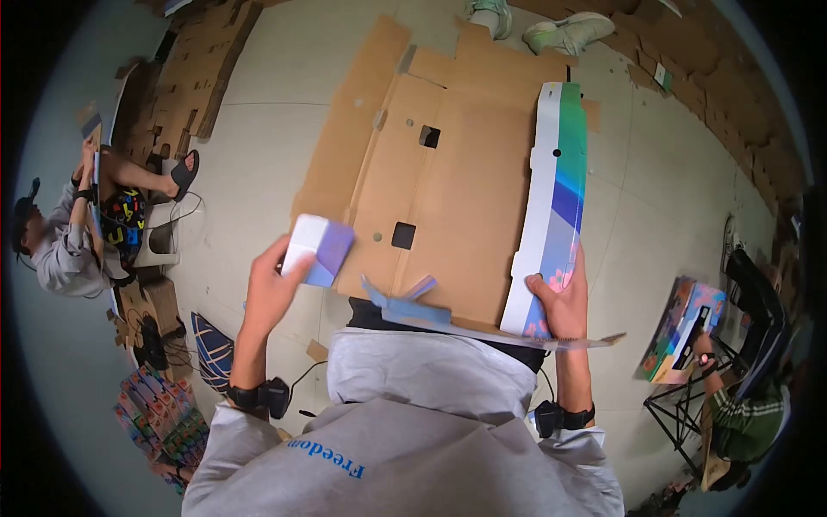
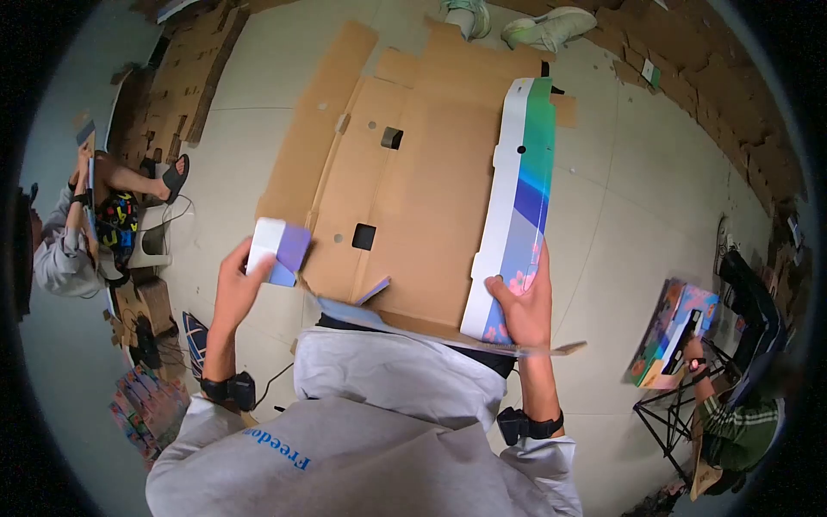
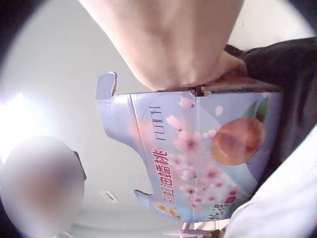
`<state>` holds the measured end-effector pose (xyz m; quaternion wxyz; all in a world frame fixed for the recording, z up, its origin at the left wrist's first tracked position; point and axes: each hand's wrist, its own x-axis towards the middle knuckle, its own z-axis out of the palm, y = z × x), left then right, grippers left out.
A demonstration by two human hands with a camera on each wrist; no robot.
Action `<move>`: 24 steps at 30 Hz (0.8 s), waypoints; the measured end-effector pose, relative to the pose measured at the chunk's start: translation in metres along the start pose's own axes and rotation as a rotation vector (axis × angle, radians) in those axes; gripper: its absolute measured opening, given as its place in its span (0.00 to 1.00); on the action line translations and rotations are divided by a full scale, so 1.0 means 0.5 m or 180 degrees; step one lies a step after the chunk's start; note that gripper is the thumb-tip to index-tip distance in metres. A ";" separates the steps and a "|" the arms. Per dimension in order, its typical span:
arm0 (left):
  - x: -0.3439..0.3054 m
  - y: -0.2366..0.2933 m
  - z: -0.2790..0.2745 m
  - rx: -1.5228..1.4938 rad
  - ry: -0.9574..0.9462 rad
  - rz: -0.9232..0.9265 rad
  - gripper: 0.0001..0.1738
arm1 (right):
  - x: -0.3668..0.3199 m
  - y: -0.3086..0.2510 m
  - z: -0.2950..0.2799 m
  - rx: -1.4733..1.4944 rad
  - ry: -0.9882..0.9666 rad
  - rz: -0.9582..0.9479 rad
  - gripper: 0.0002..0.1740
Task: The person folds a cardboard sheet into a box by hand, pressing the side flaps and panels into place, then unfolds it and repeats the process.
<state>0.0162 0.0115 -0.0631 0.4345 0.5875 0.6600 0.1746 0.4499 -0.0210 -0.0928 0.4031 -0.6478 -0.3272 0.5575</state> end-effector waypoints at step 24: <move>0.121 0.209 0.225 0.1525 -0.1391 0.3293 0.24 | -0.007 -0.012 -0.042 -0.0924 -0.0444 0.0370 0.53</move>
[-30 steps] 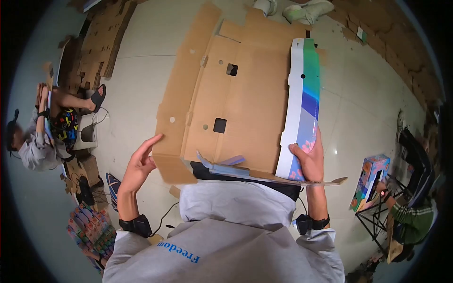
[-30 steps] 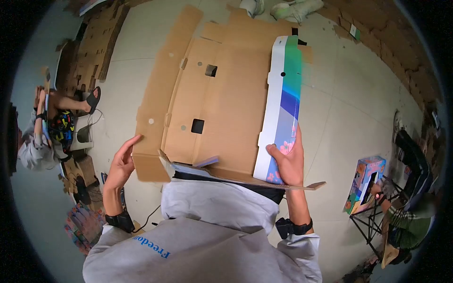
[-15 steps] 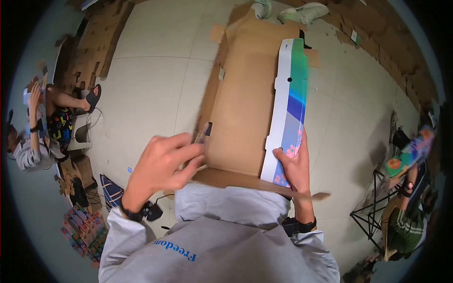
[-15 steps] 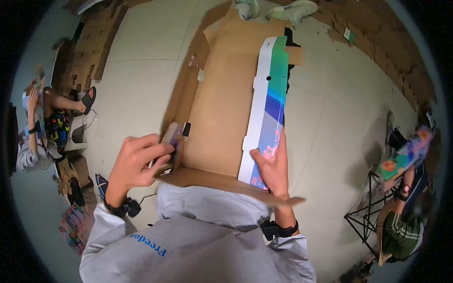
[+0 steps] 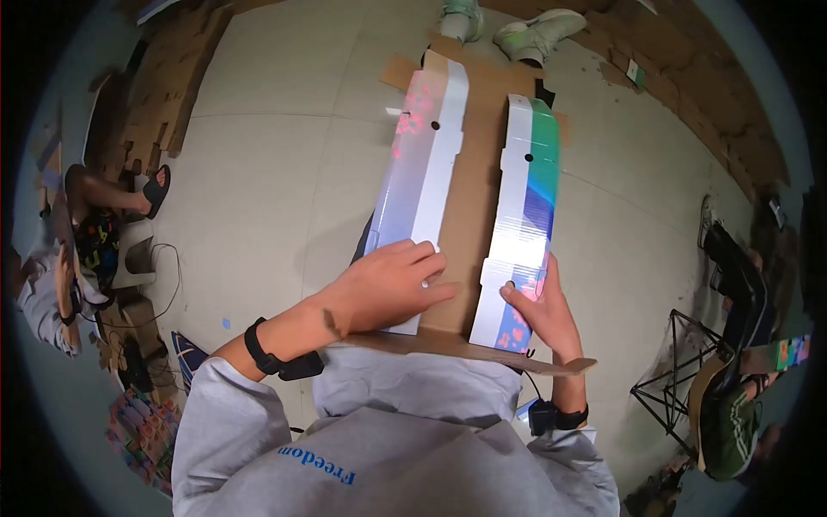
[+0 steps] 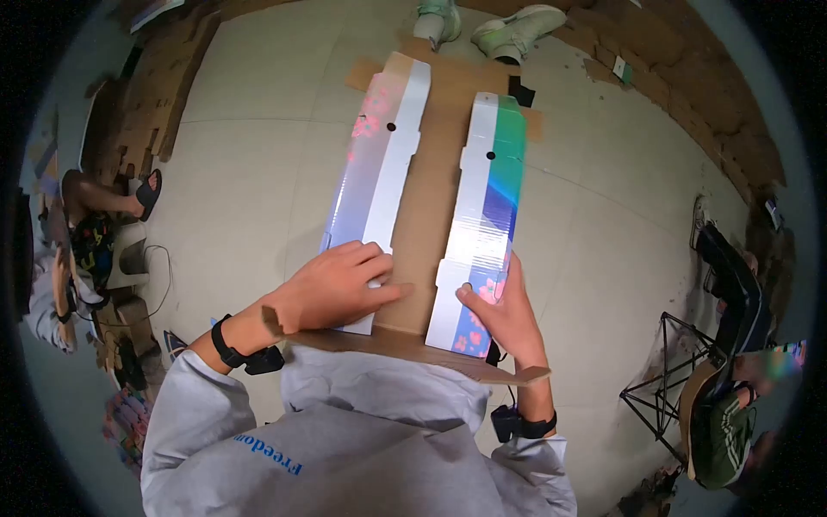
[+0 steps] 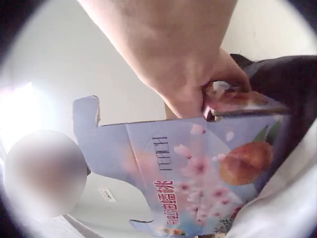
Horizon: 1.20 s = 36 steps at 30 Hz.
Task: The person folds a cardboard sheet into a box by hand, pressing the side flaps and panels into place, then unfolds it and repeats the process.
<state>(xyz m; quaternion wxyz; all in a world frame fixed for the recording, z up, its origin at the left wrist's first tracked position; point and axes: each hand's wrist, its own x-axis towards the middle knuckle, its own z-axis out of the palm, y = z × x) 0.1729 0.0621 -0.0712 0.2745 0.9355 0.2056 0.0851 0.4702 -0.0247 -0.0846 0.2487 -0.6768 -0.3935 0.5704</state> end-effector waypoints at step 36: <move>0.109 -0.146 -0.026 -0.2053 0.1017 -0.1584 0.35 | 0.422 -0.147 -0.033 -0.1692 0.1544 -0.1670 0.22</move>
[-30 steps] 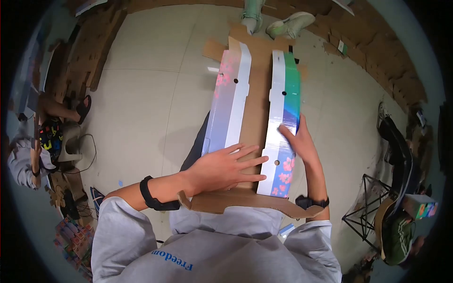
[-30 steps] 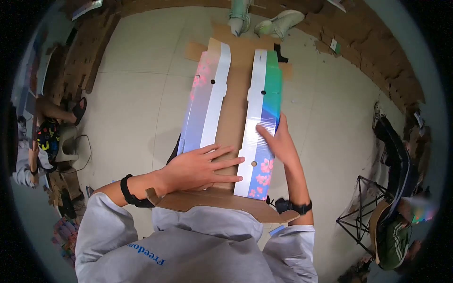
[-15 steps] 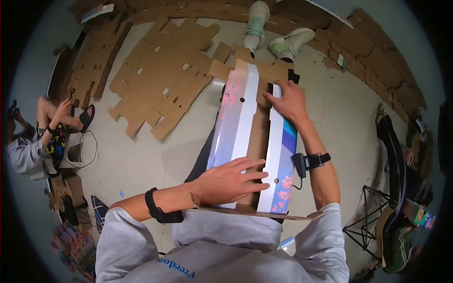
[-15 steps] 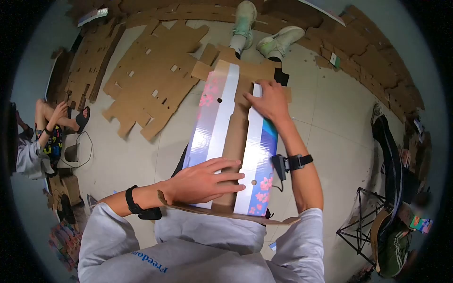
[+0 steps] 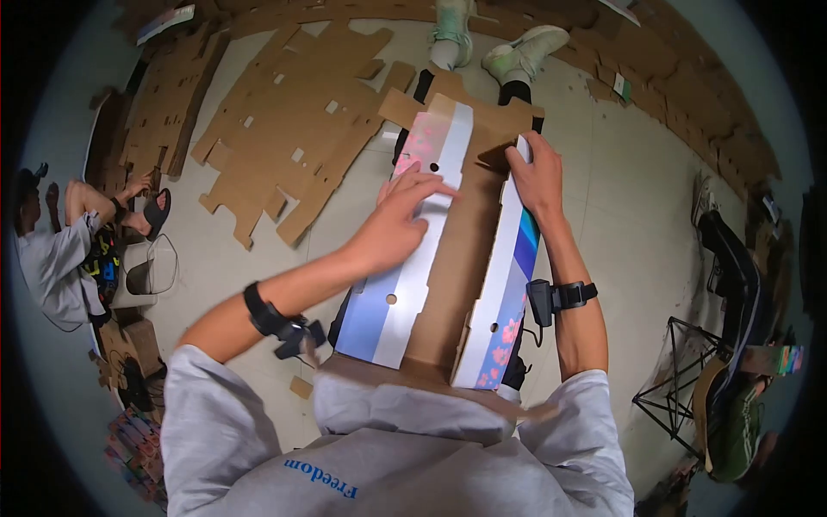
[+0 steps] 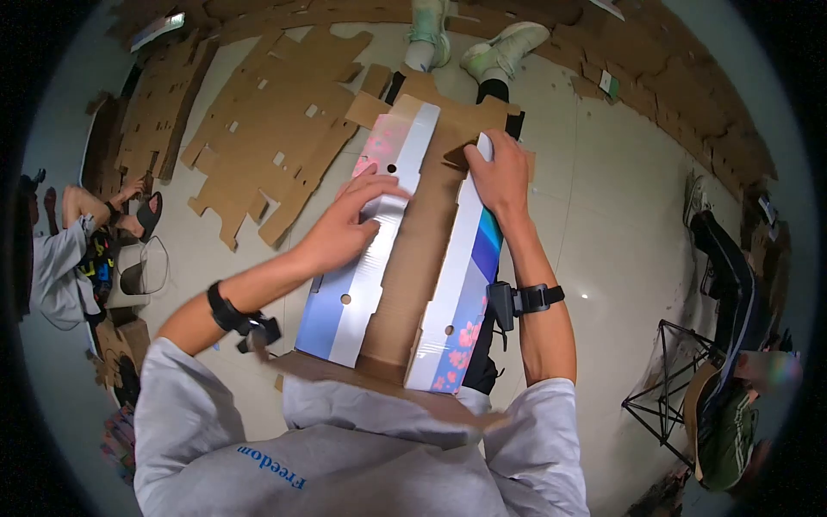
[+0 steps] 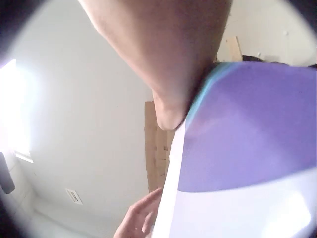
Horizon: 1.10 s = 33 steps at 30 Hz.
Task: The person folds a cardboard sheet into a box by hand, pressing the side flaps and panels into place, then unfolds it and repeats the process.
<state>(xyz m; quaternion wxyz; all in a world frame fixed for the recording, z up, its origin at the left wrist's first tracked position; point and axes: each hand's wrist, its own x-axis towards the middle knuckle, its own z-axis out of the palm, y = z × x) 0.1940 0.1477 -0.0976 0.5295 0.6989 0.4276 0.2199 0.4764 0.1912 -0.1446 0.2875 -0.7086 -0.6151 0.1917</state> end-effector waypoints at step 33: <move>0.222 -0.057 0.069 0.2598 -0.0130 0.1481 0.37 | -0.002 0.109 0.038 0.0916 0.0647 0.2994 0.70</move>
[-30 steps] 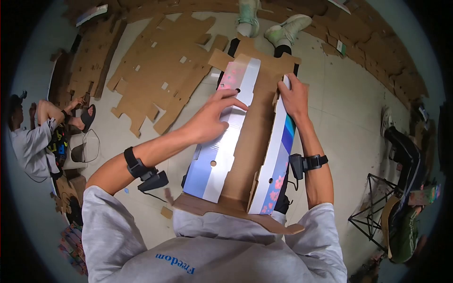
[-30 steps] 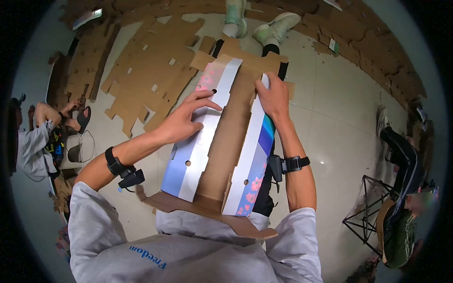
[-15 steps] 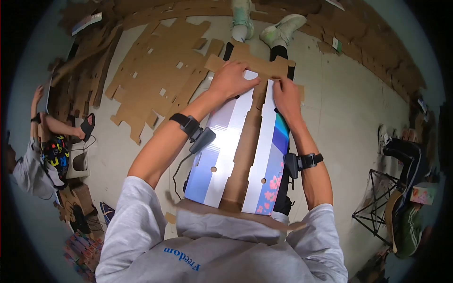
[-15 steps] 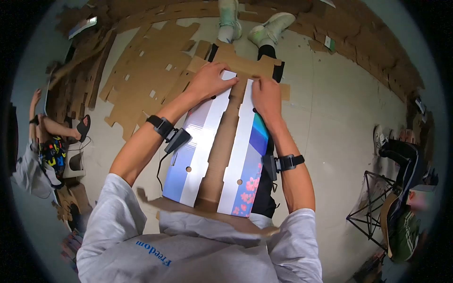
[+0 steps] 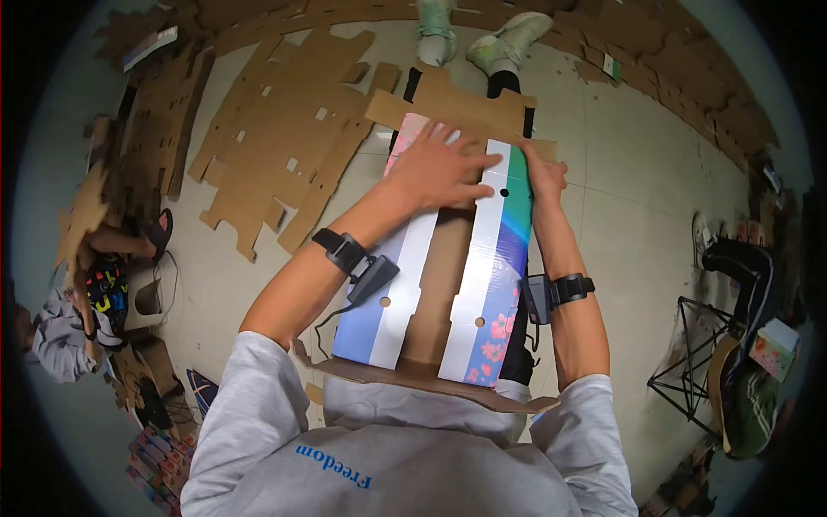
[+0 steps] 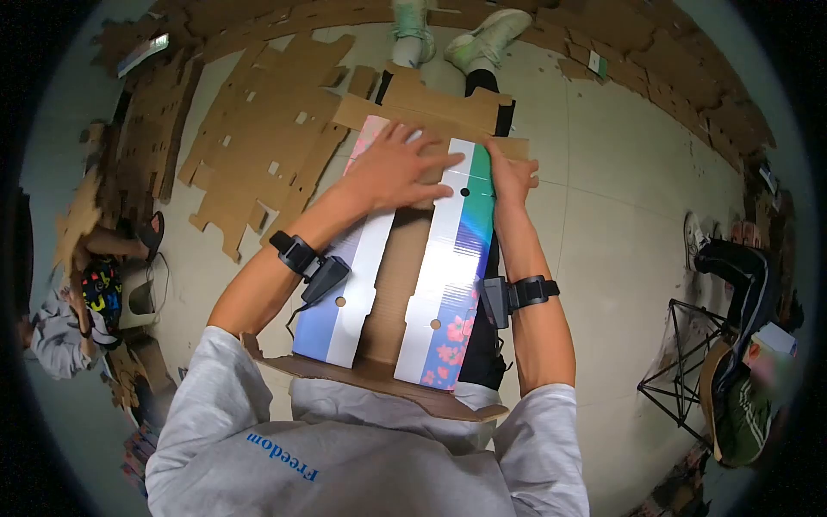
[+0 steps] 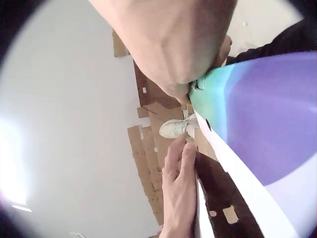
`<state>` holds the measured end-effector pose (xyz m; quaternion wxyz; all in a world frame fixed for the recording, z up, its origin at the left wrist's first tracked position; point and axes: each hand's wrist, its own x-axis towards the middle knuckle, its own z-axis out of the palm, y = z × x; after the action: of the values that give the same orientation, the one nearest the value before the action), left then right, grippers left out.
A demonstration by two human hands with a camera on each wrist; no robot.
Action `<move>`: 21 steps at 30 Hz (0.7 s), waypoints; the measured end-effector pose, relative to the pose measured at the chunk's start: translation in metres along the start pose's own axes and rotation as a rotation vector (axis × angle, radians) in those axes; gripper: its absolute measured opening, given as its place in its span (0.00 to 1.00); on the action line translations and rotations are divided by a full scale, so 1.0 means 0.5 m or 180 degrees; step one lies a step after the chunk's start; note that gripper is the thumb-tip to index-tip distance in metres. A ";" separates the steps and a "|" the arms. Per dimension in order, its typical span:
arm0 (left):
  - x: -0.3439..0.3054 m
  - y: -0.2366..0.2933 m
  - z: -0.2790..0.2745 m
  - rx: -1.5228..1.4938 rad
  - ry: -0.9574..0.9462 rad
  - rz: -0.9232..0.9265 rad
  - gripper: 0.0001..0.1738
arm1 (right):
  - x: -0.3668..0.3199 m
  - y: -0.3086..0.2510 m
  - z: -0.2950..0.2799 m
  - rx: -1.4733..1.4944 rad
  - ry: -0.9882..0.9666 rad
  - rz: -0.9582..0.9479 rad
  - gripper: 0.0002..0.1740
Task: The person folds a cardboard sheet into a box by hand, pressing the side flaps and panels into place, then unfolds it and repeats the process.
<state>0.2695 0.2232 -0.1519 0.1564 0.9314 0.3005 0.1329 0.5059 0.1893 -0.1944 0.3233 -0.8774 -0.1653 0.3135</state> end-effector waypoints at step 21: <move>0.016 -0.043 0.003 -0.0658 0.1148 -0.1970 0.24 | 0.095 -0.083 0.048 0.0149 -0.1586 0.0395 0.17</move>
<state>0.2652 0.2443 -0.1602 0.2270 0.7374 0.5756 0.2709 0.5221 0.2540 -0.2018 0.2729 -0.7739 -0.1784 0.5430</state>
